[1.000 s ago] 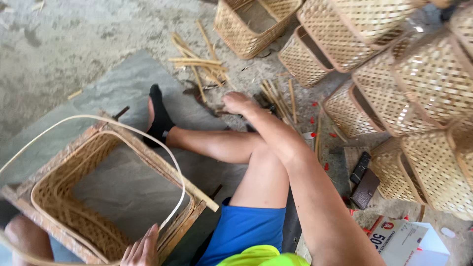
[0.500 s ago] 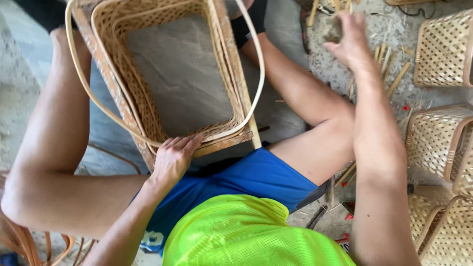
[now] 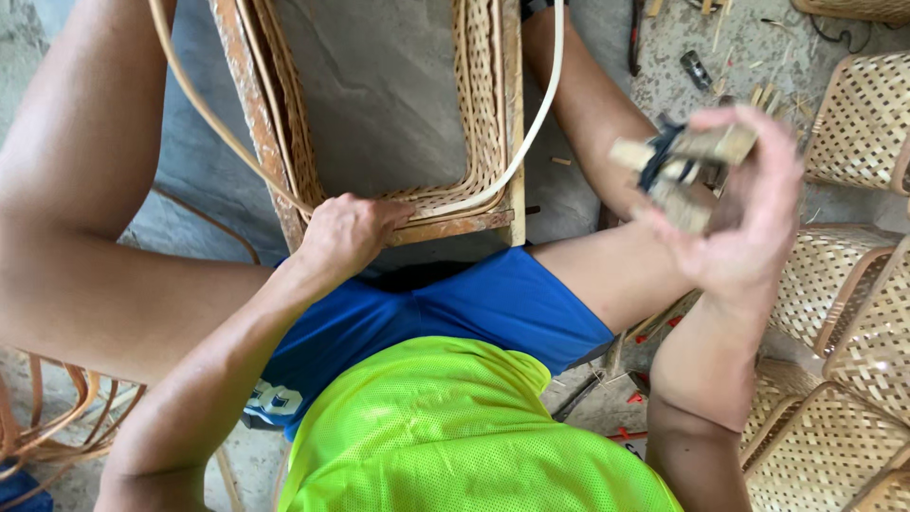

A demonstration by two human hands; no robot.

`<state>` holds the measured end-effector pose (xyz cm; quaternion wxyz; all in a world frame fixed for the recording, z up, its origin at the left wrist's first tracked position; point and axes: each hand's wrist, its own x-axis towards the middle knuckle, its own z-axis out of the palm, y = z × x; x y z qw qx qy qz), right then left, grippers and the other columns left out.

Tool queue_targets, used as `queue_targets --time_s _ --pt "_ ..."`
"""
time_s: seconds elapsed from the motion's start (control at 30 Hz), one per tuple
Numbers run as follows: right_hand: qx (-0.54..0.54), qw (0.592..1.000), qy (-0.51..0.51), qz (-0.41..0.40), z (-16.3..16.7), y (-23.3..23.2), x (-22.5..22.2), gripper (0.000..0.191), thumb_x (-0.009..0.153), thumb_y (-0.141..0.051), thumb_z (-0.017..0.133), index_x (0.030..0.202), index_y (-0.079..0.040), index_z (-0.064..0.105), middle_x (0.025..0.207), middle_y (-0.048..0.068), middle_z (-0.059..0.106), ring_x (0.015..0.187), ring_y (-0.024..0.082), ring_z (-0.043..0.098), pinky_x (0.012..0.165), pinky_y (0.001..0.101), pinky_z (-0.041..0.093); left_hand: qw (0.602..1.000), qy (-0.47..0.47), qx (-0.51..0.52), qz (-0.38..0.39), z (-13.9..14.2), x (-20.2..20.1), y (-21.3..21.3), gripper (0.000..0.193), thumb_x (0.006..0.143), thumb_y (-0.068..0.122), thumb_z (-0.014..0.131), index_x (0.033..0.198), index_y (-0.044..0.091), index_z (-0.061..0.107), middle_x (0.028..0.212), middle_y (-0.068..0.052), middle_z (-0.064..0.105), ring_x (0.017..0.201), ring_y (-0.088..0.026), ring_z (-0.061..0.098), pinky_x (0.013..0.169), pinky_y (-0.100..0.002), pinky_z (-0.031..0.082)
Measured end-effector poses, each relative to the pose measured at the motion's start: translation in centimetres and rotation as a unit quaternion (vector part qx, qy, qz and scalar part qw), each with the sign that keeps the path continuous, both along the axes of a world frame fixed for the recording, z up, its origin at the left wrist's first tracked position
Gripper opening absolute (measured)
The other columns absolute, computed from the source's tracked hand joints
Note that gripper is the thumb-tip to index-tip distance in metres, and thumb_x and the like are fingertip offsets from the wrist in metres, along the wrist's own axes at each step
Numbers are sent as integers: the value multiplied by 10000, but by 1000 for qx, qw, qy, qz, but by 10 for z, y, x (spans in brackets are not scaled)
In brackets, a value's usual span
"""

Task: The person weaves a rectangular bamboo basket using thin strips and a wooden frame. They insert and press the strips into the frame, use a clamp to secure the edge, and repeatedly adjust the weave to maintain shape.

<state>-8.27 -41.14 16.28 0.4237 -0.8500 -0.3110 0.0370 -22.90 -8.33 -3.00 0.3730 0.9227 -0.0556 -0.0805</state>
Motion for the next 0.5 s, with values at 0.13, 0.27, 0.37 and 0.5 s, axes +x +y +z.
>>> queue_targets --time_s 0.13,0.27,0.37,0.5 --pt "83 990 61 101 -8 10 -23 988 781 -146 887 1579 -91 308 1374 170 557 1271 305 628 1077 444 594 999 28 22 -21 -2 3 2 185 971 258 640 1081 225 785 711 -163 708 646 -356 709 606 -484 569" --pt "58 988 72 123 -6 -1 -37 1038 665 -132 929 1524 -64 351 1293 211 576 1208 347 639 1092 527 562 999 46 3 -16 11 7 0 195 988 324 654 1071 183 760 701 -152 706 644 -356 707 592 -490 562" --pt "196 950 240 38 7 -1 -25 902 822 -188 861 1524 -65 308 1340 137 582 1248 242 656 981 412 640 999 36 -16 -7 29 7 2 198 965 293 665 1100 182 757 837 -144 749 716 -340 722 640 -448 576" --pt "295 923 153 -192 -8 20 30 736 1043 -147 812 1601 -18 349 1147 111 589 946 165 611 828 328 574 994 -85 25 -71 62 2 13 344 876 123 650 1208 55 711 983 -122 749 866 -308 706 849 -404 576"
